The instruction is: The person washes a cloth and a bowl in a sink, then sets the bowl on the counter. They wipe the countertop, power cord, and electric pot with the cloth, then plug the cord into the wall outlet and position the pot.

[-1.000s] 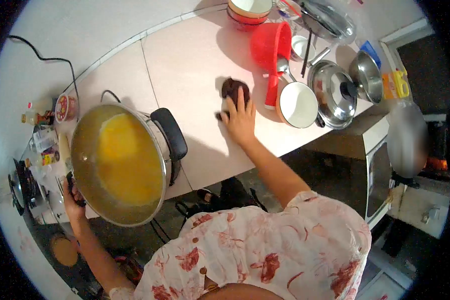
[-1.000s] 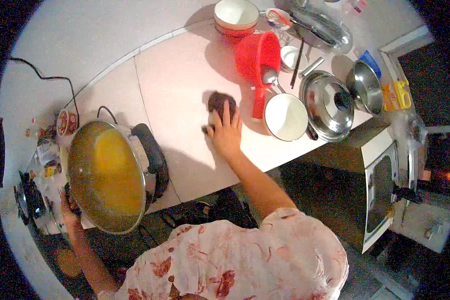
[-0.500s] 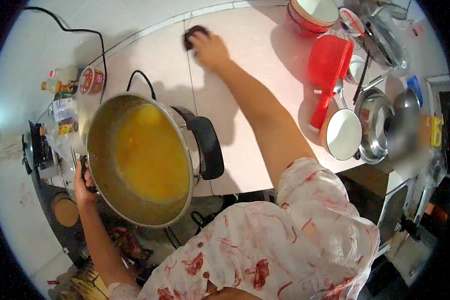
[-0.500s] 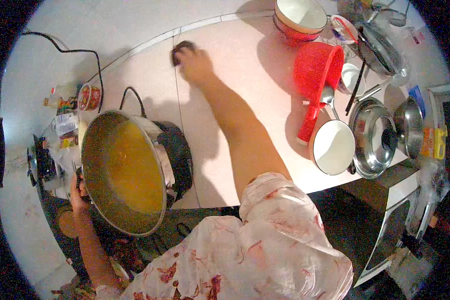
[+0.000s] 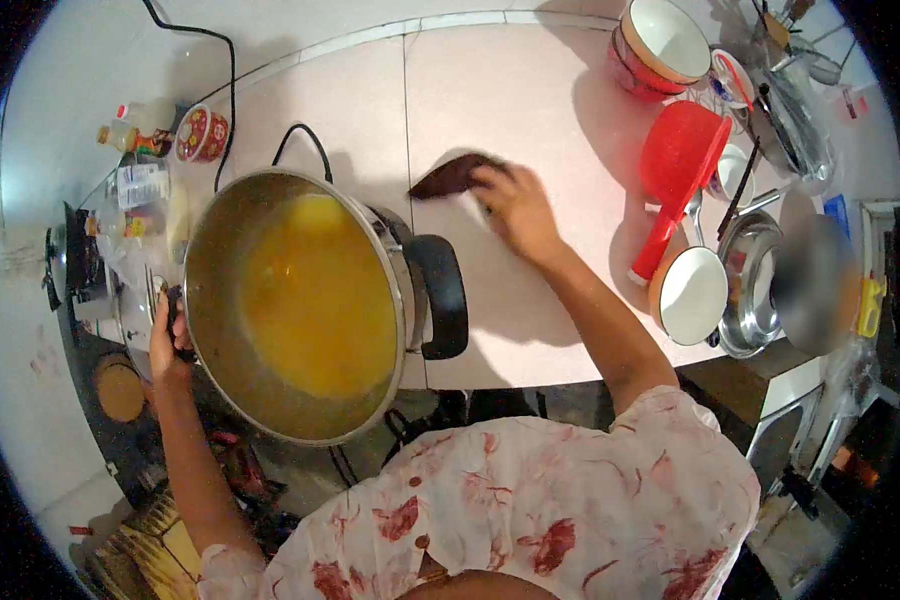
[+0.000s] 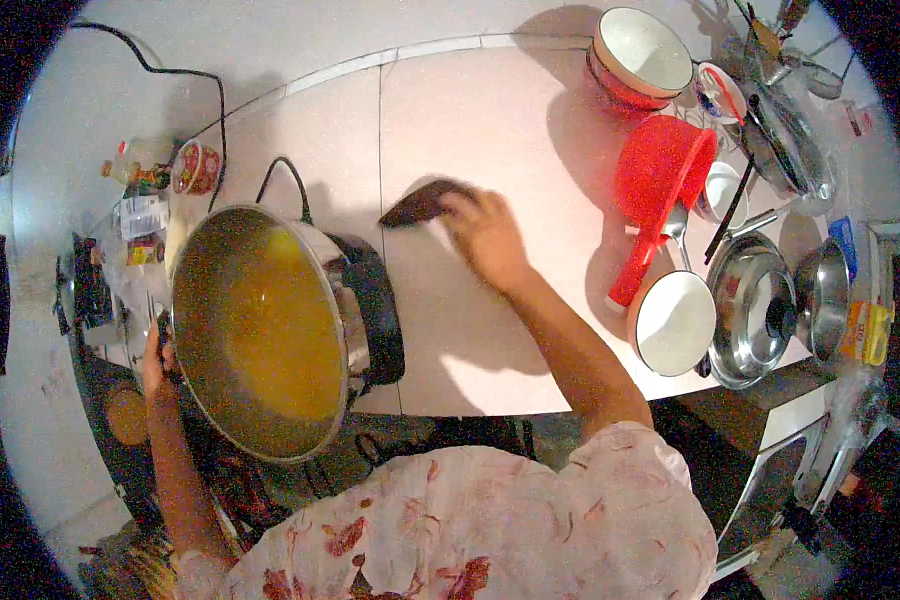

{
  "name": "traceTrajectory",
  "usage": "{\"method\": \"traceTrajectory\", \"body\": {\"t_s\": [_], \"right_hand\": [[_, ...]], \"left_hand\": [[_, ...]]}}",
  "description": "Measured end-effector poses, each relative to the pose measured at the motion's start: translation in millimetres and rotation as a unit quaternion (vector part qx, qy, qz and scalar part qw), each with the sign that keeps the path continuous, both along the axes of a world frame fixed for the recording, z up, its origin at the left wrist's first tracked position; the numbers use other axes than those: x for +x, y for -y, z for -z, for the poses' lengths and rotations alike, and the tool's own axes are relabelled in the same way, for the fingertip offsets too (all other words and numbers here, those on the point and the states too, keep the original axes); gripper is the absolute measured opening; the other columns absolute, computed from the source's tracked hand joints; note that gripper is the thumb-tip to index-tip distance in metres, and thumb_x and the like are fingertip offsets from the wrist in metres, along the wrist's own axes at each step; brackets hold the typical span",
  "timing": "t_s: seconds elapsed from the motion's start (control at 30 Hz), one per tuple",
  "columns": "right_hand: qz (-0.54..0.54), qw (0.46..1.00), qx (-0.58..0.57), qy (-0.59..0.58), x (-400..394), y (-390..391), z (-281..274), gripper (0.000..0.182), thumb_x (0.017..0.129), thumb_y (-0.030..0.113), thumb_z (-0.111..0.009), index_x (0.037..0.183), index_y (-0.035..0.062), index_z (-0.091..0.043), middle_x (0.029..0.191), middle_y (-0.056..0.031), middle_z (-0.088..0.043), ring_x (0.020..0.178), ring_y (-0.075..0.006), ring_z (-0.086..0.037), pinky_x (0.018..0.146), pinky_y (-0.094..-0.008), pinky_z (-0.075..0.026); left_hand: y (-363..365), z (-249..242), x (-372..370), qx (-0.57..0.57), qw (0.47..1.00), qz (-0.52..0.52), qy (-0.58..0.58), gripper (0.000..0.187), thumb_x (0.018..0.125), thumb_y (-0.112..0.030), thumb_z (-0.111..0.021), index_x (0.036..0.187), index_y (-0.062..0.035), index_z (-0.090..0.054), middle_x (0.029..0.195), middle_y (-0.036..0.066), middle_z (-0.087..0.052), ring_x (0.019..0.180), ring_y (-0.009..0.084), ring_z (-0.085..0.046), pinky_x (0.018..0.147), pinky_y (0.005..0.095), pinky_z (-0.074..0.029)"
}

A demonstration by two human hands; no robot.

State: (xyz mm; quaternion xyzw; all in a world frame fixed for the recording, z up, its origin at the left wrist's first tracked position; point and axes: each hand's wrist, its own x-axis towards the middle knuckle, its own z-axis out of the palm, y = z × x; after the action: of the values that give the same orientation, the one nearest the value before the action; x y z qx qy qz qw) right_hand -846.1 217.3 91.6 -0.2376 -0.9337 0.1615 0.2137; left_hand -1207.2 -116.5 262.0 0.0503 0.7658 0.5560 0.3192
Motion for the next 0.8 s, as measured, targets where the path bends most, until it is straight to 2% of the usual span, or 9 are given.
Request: {"method": "traceTrajectory", "body": {"t_s": [0.07, 0.17, 0.23, 0.27, 0.37, 0.6, 0.7, 0.73, 0.8], "right_hand": [[0.104, 0.994, 0.013, -0.03, -0.6, -4.9, -0.5, 0.032, 0.071, 0.005, -0.056, 0.102, 0.0098, -0.06, 0.118, -0.0069, -0.05, 0.109, -0.0319, -0.045, 0.091, -0.0398, -0.038], [0.12, 0.983, -0.067, -0.12, -20.2, -8.9, 6.7, 0.035, 0.07, 0.0, -0.055, 0.105, 0.0071, -0.058, 0.112, -0.0115, -0.054, 0.103, -0.0339, -0.048, 0.089, -0.0389, -0.04], [0.134, 0.915, -0.282, -0.254, -34.0, -8.1, 10.8, 0.036, 0.072, 0.001, -0.052, 0.108, 0.0038, -0.055, 0.109, -0.0154, -0.056, 0.097, -0.0329, -0.054, 0.087, -0.0366, -0.042], [0.137, 0.913, -0.287, -0.255, -38.9, -7.2, 11.1, 0.036, 0.072, 0.001, -0.052, 0.108, 0.0038, -0.055, 0.109, -0.0154, -0.056, 0.097, -0.0329, -0.054, 0.087, -0.0366, -0.042], [0.037, 0.807, -0.522, -0.274, -56.9, -2.8, -1.9, 0.033, 0.079, 0.008, -0.046, 0.111, 0.0032, -0.053, 0.112, -0.0165, -0.055, 0.1, -0.0277, -0.055, 0.089, -0.0328, -0.041], [-0.102, 0.836, -0.494, -0.216, -134.3, 18.9, 7.4, 0.034, 0.078, 0.011, -0.047, 0.111, 0.0072, -0.055, 0.109, -0.0184, -0.056, 0.102, -0.0324, -0.053, 0.092, -0.036, -0.039], [-0.168, 0.826, -0.497, -0.207, -124.7, 32.9, 20.8, 0.036, 0.075, 0.007, -0.047, 0.11, 0.0081, -0.056, 0.109, -0.0161, -0.057, 0.102, -0.0317, -0.053, 0.092, -0.0368, -0.039], [-0.162, 0.823, -0.503, -0.207, -116.1, 34.2, 21.7, 0.036, 0.075, 0.007, -0.047, 0.11, 0.0081, -0.056, 0.109, -0.0161, -0.057, 0.102, -0.0317, -0.053, 0.092, -0.0368, -0.039], [-0.153, 0.844, -0.47, -0.21, -94.1, 35.3, 18.9, 0.035, 0.077, 0.002, -0.046, 0.111, 0.005, -0.055, 0.106, -0.0144, -0.059, 0.095, -0.0203, -0.056, 0.087, -0.029, -0.041]], "left_hand": [[0.2, 0.9, -2.3, 0.022, 0.999, 0.0, 0.045, 0.029, 0.089, -0.039, -0.047, 0.076, -0.0136, -0.053, 0.045, -0.009, -0.035, 0.035, 0.0026, -0.026, 0.034, 0.019, -0.018], [-7.1, -4.5, 5.9, -0.003, 1.0, -0.004, 0.005, 0.029, 0.089, -0.039, -0.046, 0.077, -0.0133, -0.053, 0.045, -0.009, -0.035, 0.034, 0.0025, -0.026, 0.034, 0.0186, -0.018], [0.4, 0.4, -3.9, 0.009, 0.999, 0.003, 0.034, 0.029, 0.089, -0.039, -0.046, 0.077, -0.0134, -0.052, 0.045, -0.009, -0.035, 0.034, 0.0025, -0.026, 0.034, 0.0186, -0.017], [2.4, 1.9, -7.5, 0.024, 0.998, 0.009, 0.062, 0.029, 0.09, -0.039, -0.046, 0.078, -0.0135, -0.052, 0.045, -0.009, -0.035, 0.034, 0.0024, -0.026, 0.033, 0.0186, -0.017], [5.8, 2.6, -10.5, 0.008, 0.999, 0.002, 0.037, 0.028, 0.09, -0.039, -0.046, 0.078, -0.0139, -0.051, 0.044, -0.009, -0.034, 0.034, 0.0022, -0.027, 0.033, 0.0182, -0.018], [-11.0, -4.7, 14.9, 0.008, 0.99, -0.127, 0.06, 0.028, 0.089, -0.038, -0.047, 0.073, -0.0149, -0.05, 0.044, -0.008, -0.034, 0.034, 0.0021, -0.028, 0.033, 0.0179, -0.022], [-4.6, -1.2, 9.0, -0.04, 0.986, -0.156, -0.044, 0.03, 0.089, -0.038, -0.048, 0.07, -0.0156, -0.049, 0.044, -0.008, -0.035, 0.034, 0.0022, -0.028, 0.033, 0.0181, -0.022], [18.3, 2.0, -16.7, -0.022, 0.995, -0.097, 0.029, 0.028, 0.087, -0.041, -0.049, 0.078, -0.0143, -0.052, 0.056, -0.006, -0.042, 0.05, 0.007, -0.038, 0.048, 0.0246, -0.031], [11.4, -3.7, -4.4, -0.011, 0.994, -0.037, 0.106, 0.031, 0.085, -0.044, -0.051, 0.086, -0.013, -0.055, 0.068, -0.003, -0.05, 0.067, 0.0119, -0.048, 0.063, 0.0311, -0.041]]}}
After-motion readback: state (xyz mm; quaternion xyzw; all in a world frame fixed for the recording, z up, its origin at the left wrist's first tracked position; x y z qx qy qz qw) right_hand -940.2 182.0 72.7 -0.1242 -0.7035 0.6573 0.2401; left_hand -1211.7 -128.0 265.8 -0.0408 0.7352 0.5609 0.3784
